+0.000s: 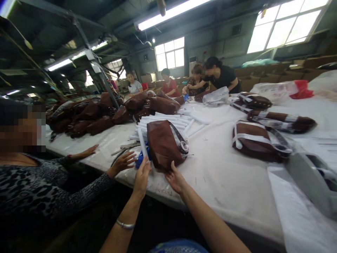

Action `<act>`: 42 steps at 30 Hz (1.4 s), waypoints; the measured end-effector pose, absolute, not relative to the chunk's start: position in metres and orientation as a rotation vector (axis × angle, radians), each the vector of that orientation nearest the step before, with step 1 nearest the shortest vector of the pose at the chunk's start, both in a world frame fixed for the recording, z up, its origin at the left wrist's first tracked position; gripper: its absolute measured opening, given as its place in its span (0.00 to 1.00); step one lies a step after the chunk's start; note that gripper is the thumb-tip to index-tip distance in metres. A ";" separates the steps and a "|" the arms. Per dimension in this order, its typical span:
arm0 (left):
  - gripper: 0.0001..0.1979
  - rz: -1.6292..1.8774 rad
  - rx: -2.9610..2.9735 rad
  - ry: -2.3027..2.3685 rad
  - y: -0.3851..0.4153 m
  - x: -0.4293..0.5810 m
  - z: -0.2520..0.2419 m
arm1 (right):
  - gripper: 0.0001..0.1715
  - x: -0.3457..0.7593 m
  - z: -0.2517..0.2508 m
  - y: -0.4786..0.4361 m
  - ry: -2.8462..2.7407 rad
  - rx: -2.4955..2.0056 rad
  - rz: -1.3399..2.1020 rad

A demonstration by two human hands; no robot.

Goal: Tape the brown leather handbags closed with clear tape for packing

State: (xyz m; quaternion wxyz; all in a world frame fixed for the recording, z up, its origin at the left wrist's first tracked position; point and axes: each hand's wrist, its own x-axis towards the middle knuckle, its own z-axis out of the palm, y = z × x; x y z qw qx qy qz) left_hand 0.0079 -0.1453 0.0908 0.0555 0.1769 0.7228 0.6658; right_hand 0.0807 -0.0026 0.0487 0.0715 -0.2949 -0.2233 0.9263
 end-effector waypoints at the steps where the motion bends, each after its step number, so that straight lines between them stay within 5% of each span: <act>1: 0.31 1.985 0.570 2.199 -0.143 0.008 0.091 | 0.31 0.073 0.048 -0.005 -0.663 -0.881 2.760; 10: 0.21 1.568 0.695 2.776 -0.158 -0.026 0.102 | 0.09 0.074 0.059 0.026 -0.602 -1.039 2.498; 16: 0.24 0.985 0.782 3.071 -0.145 -0.064 0.115 | 0.08 0.189 0.081 0.091 -0.660 -1.087 2.364; 21: 0.31 0.630 0.774 3.110 -0.128 -0.075 0.109 | 0.25 0.295 0.061 0.135 -1.323 -1.335 2.014; 26: 0.34 0.461 0.688 3.102 -0.127 -0.087 0.113 | 0.37 0.335 0.050 0.137 -1.765 -1.393 1.114; 30: 0.39 0.700 0.586 3.181 -0.134 -0.075 0.135 | 0.34 0.334 0.071 0.105 -1.840 -1.204 0.668; 33: 0.44 1.252 0.734 3.028 -0.131 -0.031 0.148 | 0.27 0.322 0.086 0.074 -1.903 -1.070 0.873; 36: 0.41 1.678 0.992 2.391 -0.117 0.038 0.144 | 0.21 0.302 0.091 0.050 -2.003 -0.824 1.092; 42: 0.38 1.532 1.065 1.704 -0.082 0.143 0.134 | 0.31 0.278 0.095 0.026 -1.983 -0.457 1.371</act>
